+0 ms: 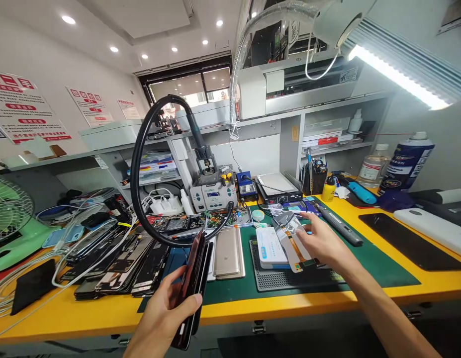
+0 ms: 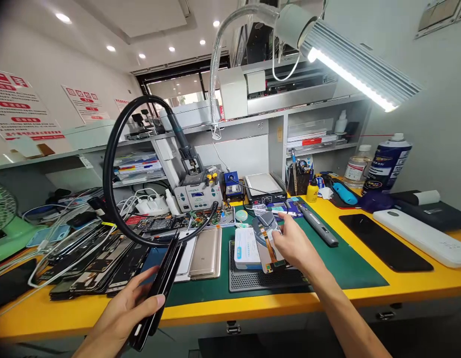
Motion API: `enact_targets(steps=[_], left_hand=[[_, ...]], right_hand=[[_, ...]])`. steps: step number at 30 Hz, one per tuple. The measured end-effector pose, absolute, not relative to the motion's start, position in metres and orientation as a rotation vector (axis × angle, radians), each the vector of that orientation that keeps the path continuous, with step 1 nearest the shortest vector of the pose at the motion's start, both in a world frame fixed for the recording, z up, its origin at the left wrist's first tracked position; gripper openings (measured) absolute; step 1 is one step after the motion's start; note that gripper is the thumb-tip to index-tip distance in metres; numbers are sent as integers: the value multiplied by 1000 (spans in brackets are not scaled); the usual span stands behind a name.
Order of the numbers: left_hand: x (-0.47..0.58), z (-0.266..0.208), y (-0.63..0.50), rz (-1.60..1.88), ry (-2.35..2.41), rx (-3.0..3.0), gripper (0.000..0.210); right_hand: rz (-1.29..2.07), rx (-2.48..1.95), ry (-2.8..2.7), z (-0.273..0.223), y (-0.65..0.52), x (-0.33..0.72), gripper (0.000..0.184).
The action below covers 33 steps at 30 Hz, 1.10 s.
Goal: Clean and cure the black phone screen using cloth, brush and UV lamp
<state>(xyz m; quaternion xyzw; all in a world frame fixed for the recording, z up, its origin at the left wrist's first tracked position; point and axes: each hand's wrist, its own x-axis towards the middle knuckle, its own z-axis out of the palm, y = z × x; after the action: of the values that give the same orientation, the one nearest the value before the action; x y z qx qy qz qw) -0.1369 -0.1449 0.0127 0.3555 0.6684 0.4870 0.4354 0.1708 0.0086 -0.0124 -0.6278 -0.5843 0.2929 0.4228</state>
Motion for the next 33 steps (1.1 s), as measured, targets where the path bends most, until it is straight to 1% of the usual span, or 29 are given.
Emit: enact_targets(steps=[3, 6, 7, 8, 10, 12, 13, 15, 16, 18, 19, 21, 24, 29, 33], left_hand=[[-133, 15, -143, 1198, 1640, 894, 79], [-129, 17, -142, 1185, 1621, 899, 76], [-128, 17, -141, 1188, 1617, 905, 75], [-126, 18, -141, 1194, 1612, 912, 73], [-124, 17, -141, 1210, 1590, 911, 72], [-121, 16, -140, 1210, 1562, 902, 74], [-120, 15, -140, 1204, 1549, 902, 77], [-117, 13, -139, 1197, 1529, 918, 79], [-115, 13, -140, 1200, 1518, 935, 79], [-112, 13, -141, 1207, 1496, 965, 78], [-110, 13, -142, 1208, 1486, 974, 78], [-109, 13, -146, 1194, 1477, 976, 79], [-114, 12, -150, 1144, 1490, 945, 78], [-129, 13, -158, 1099, 1479, 873, 63], [-136, 18, -162, 1090, 1457, 825, 60]], right_hand=[[545, -1700, -1612, -15, 6, 170, 48], [429, -1777, -1708, -10, 0, 173, 24], [414, -1794, -1724, -7, -2, 174, 18], [398, -1808, -1737, -4, -5, 174, 16], [395, -1762, -1707, 1, -15, 170, 20], [553, -1557, -1588, 3, -30, 154, 30], [769, -1380, -1483, 2, -40, 142, 35], [1376, -1005, -1377, -5, -61, 110, 48], [1611, -888, -1317, -10, -72, 92, 54], [1899, -773, -1159, -21, -89, 59, 63], [1992, -718, -1117, -26, -95, 46, 64], [2012, -604, -1121, -34, -103, 29, 59], [2025, -553, -1123, -38, -105, 24, 54], [2122, -566, -1097, -40, -103, 30, 42], [2179, -557, -1084, -42, -102, 30, 32]])
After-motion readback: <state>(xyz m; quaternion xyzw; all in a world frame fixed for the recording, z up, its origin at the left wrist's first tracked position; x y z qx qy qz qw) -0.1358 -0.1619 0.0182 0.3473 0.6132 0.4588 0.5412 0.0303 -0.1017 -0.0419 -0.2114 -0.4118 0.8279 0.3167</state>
